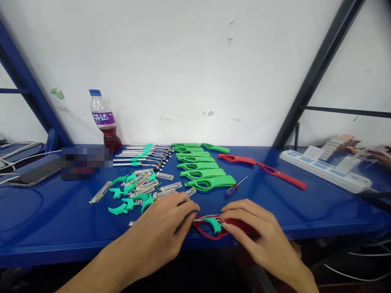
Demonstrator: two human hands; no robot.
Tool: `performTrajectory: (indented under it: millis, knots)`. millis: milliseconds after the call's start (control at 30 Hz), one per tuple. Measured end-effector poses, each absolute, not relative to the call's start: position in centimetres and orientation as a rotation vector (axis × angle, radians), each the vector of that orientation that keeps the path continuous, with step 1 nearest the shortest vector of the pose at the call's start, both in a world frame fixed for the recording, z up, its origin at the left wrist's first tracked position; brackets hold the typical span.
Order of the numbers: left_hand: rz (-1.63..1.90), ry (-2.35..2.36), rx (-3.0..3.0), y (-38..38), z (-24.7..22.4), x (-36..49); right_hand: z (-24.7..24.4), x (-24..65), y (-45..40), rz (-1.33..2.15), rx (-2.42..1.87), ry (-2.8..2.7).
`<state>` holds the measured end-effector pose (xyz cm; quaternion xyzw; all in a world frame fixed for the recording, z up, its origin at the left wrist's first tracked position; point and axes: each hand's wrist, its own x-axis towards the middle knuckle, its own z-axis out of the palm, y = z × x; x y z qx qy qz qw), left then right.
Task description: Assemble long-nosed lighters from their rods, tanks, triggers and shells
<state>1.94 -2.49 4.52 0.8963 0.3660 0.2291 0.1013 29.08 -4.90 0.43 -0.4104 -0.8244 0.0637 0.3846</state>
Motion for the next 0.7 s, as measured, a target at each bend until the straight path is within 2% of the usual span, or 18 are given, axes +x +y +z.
performTrajectory:
  millis: [467,700]
  knots:
    - [0.608,1.063,2.643,-2.4,4.5,0.9,0.1,29.1,-4.9,0.182,-1.043,-2.071]
    - [0.738,1.197,2.739,0.1,5.1,0.8,0.4,29.2,-4.3,0.173,-1.044,-1.946]
